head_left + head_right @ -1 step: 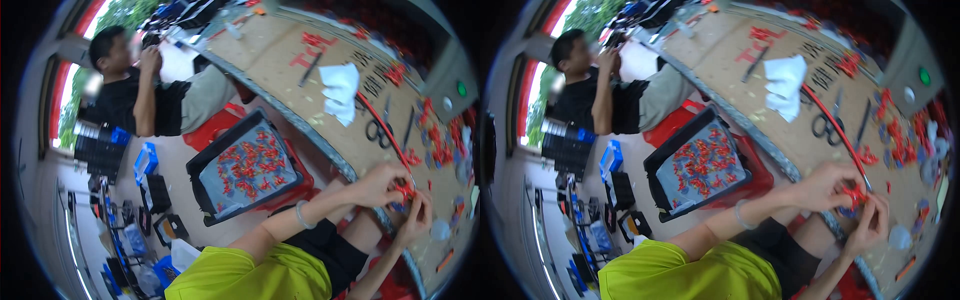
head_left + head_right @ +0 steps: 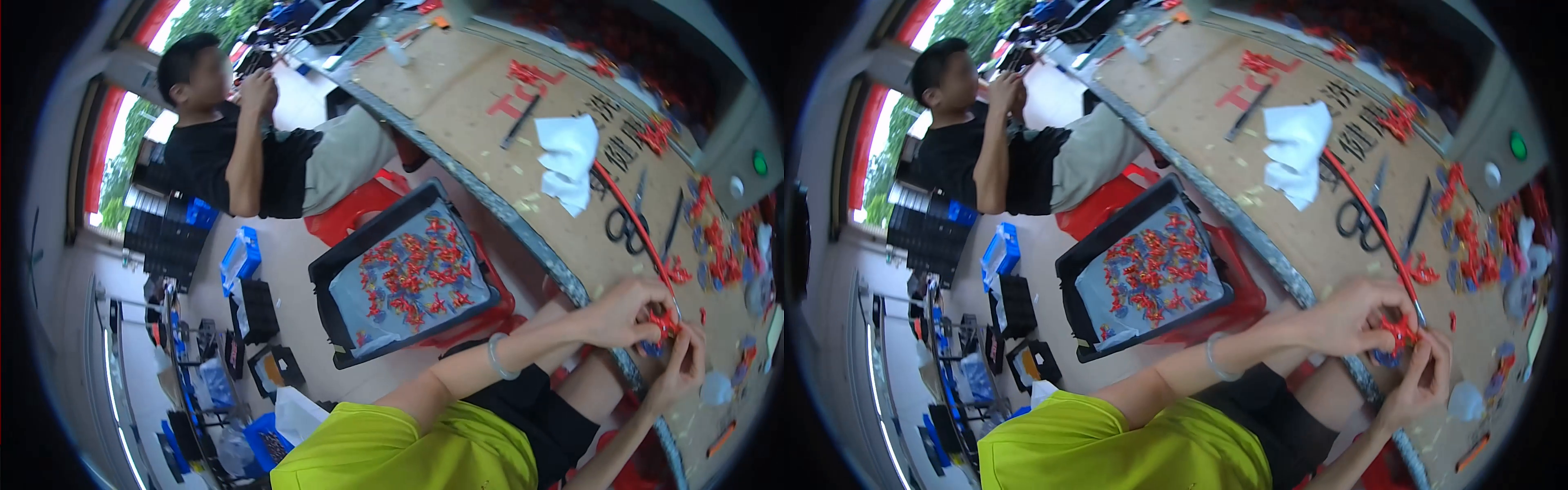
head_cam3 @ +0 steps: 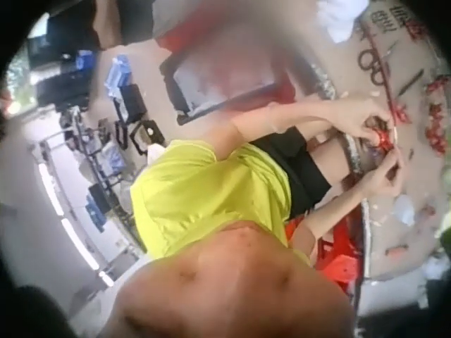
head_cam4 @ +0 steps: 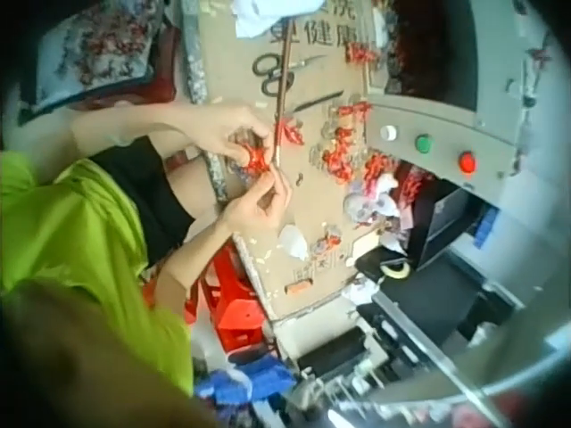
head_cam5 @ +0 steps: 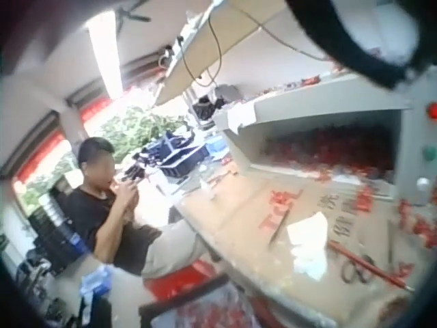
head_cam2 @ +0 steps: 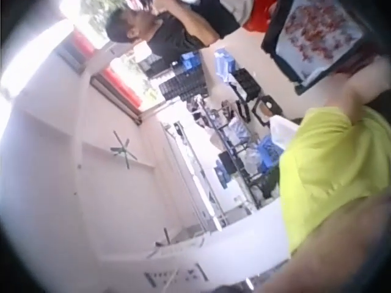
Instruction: The person assembles small red and blue plastic figures by applying adhesive from a bottle to them, then uses a paint brush to spread the adhesive.
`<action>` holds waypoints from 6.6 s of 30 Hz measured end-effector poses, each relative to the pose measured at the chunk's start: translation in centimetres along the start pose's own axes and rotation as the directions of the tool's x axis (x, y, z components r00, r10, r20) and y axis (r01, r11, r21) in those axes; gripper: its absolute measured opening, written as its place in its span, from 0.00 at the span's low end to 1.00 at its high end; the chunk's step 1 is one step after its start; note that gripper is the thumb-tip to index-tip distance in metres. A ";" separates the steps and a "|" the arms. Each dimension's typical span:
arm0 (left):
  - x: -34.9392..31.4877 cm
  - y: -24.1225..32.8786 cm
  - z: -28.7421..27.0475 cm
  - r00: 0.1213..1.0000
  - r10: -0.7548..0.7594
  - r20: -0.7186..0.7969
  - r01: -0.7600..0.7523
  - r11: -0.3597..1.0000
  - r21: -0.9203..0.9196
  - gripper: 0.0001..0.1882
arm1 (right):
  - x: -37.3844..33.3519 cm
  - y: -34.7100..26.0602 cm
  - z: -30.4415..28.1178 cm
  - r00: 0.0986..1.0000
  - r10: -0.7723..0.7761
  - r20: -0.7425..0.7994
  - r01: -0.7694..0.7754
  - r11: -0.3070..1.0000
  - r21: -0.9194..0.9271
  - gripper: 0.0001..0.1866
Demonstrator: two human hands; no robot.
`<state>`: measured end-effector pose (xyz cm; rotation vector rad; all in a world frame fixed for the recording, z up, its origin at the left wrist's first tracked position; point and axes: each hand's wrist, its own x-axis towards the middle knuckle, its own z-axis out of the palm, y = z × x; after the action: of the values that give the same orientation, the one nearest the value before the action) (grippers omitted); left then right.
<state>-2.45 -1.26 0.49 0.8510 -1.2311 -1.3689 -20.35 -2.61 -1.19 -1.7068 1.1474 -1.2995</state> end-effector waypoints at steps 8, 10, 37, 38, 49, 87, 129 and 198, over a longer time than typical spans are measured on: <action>-0.9 1.0 -0.8 0.999 -0.046 -0.019 0.043 0.994 -0.100 0.12 | 0.2 -0.1 0.8 0.999 -0.012 0.050 0.011 1.000 0.028 0.07; -0.7 0.8 -0.7 1.000 -0.014 -0.019 0.011 0.993 -0.120 0.12 | 0.3 0.0 0.8 0.999 -0.011 0.051 0.009 1.000 0.030 0.07; -0.7 0.9 -0.9 0.999 -0.048 0.000 0.048 0.989 -0.142 0.12 | 0.4 -0.1 0.7 0.999 0.023 0.044 -0.022 1.000 -0.015 0.08; -0.7 0.9 -0.9 0.999 -0.046 -0.005 0.045 0.990 -0.135 0.12 | 0.3 -0.1 0.7 0.999 0.025 0.044 -0.025 1.000 -0.016 0.08; -0.7 0.8 -0.8 0.999 -0.033 -0.026 0.031 0.997 -0.076 0.12 | 0.4 -0.1 0.7 0.998 -0.008 0.063 0.008 1.000 0.004 0.07; -0.6 0.9 -1.0 1.000 -0.008 -0.009 0.007 0.997 -0.077 0.13 | 0.4 -0.3 0.8 0.998 -0.021 0.064 0.021 1.000 0.004 0.06; -0.3 -0.6 0.1 0.997 -0.038 -0.070 0.037 0.999 -0.025 0.19 | 1.6 -1.7 1.0 0.990 -0.137 -0.043 0.141 0.984 0.105 0.03; 0.1 0.0 0.6 0.991 -0.040 -0.128 0.047 0.997 0.060 0.26 | 1.9 -1.9 0.8 0.981 0.133 0.141 -0.178 0.909 0.376 0.08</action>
<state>-3.07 -1.19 0.63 0.9988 -1.1677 -1.2958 -18.92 -3.64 0.94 -1.3501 0.8712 -1.2190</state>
